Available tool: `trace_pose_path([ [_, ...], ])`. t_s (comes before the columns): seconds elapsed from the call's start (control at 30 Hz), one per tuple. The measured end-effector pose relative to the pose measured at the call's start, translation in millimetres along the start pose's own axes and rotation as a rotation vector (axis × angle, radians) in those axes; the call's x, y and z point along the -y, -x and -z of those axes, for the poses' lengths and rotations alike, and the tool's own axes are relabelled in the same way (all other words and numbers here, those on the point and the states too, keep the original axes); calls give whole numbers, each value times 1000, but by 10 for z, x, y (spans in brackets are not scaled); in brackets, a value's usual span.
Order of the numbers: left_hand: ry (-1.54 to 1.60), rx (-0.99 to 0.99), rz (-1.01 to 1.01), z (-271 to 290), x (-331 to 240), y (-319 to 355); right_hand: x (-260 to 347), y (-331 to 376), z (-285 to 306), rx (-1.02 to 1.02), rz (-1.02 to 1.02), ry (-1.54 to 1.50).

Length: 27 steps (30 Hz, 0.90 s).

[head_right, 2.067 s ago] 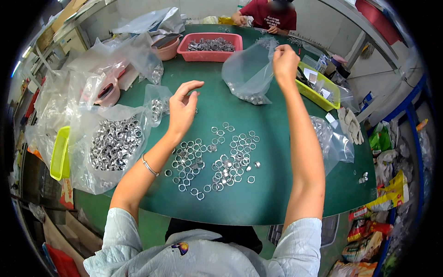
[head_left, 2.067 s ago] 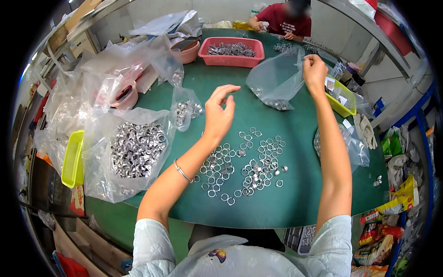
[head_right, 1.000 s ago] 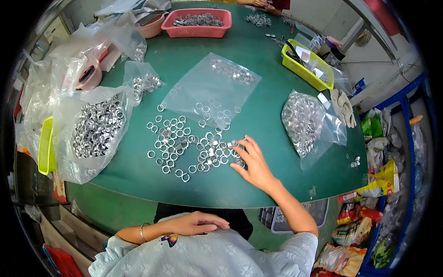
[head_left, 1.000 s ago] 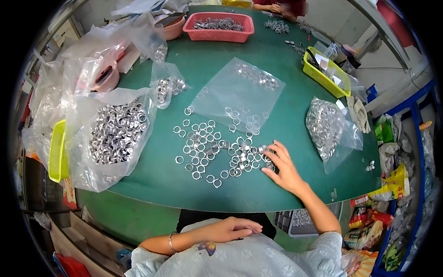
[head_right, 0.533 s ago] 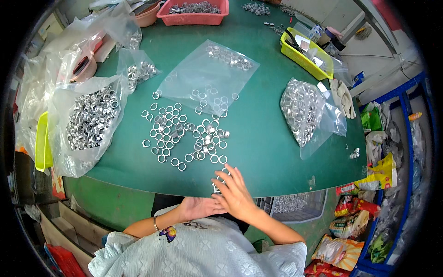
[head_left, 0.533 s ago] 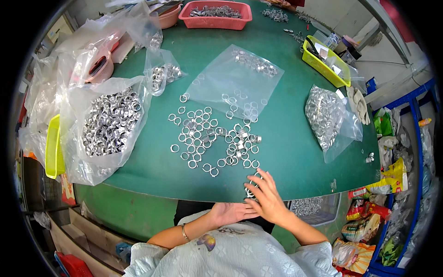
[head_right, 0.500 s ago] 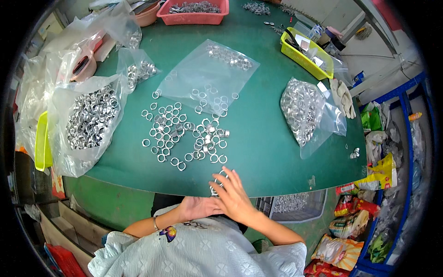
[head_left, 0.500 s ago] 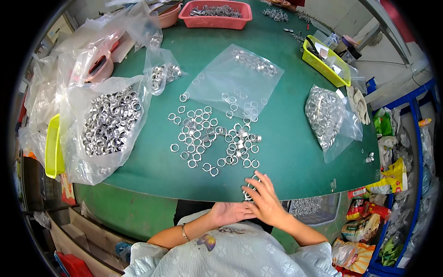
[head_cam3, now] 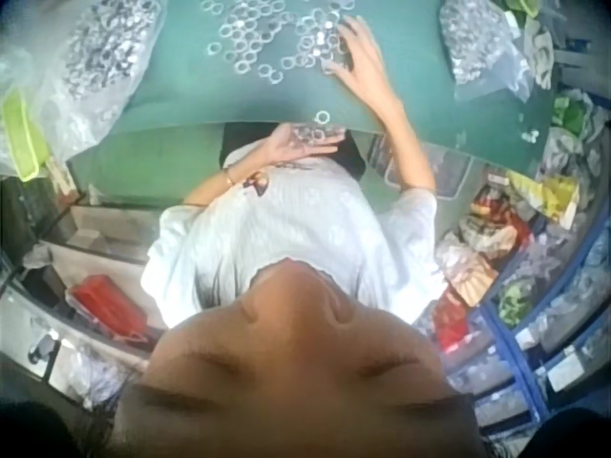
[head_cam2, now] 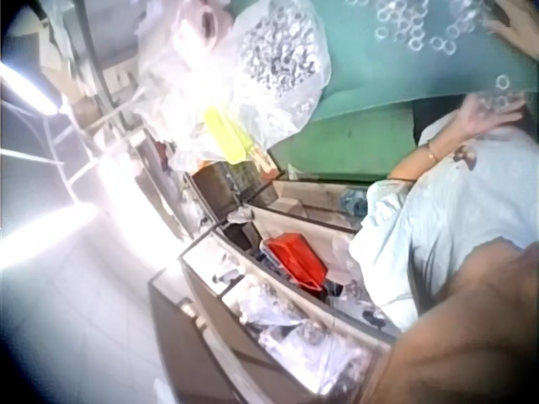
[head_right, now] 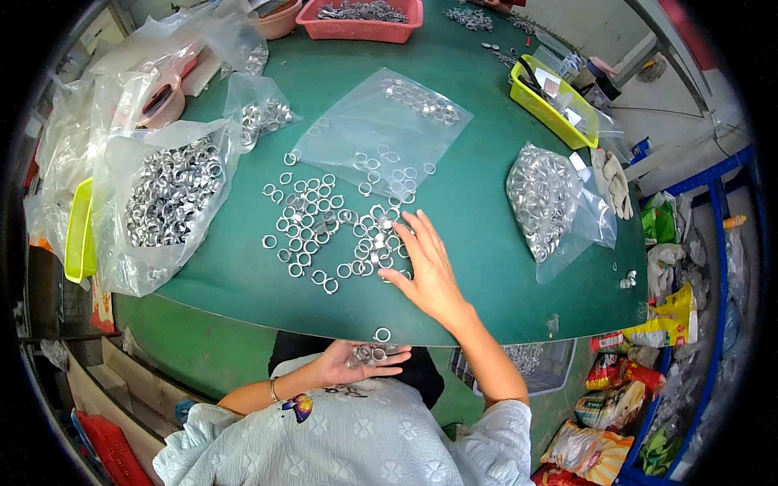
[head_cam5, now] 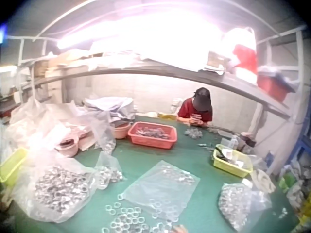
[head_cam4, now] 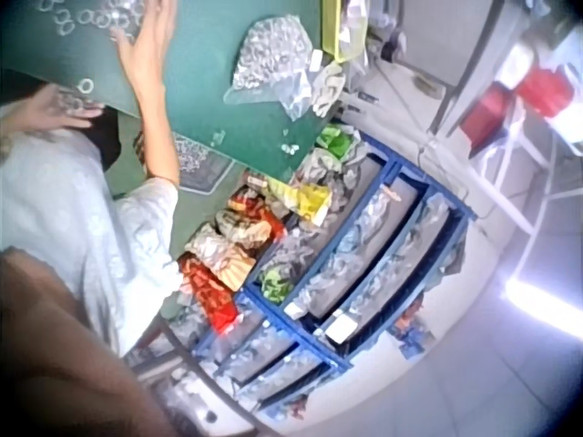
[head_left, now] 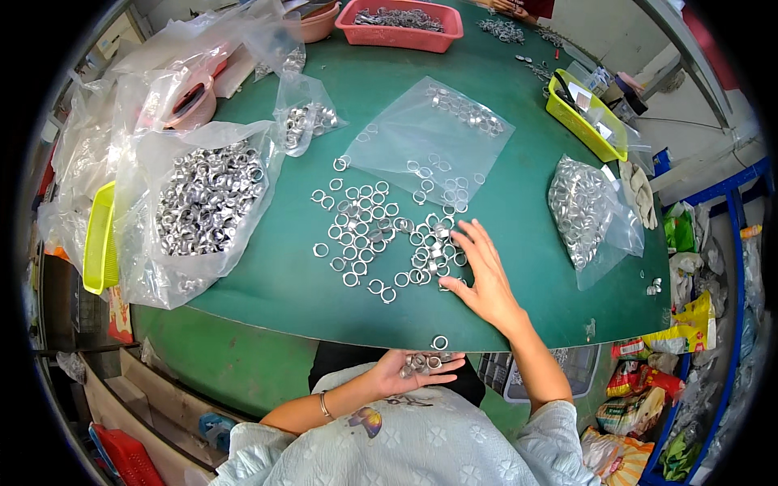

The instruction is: The person sorts small metal rings on a workbench, places them into small plastic bags, and then carries a large bin filled with the rings across a warehouse floor.

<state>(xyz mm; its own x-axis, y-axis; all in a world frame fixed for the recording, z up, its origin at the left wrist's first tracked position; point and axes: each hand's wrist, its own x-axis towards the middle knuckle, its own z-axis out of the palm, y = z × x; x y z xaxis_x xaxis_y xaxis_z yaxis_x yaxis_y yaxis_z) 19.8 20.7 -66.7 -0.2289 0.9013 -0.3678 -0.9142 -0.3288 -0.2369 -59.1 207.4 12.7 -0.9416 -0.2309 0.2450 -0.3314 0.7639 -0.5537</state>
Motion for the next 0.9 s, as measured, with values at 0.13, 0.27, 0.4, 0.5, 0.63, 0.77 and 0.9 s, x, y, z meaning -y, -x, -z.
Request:
trace_pose_path([
  [0.13, 16, -8, 8, 58, -17, -5, 23, 137, -38, 105, 33, -63],
  [0.27, 38, 124, 30, -28, -31, 5, 138, 428, -5, 150, 51, -103],
  [0.4, 104, 192, 38, -48, -27, 14, 261, 691, -4, 182, 87, -167],
  [0.5, 189, 206, -3, -13, 5, -14, 355, 859, -65, 206, 110, -257],
  [0.63, 213, 170, -20, 56, 5, -51, 371, 935, -126, 71, 7, -303],
  [0.77, 193, 140, -26, -17, 4, -16, 304, 901, -113, 21, -78, -247],
  [0.9, 224, 91, -31, -27, 12, -23, 365, 870, -100, 84, -63, -101],
])
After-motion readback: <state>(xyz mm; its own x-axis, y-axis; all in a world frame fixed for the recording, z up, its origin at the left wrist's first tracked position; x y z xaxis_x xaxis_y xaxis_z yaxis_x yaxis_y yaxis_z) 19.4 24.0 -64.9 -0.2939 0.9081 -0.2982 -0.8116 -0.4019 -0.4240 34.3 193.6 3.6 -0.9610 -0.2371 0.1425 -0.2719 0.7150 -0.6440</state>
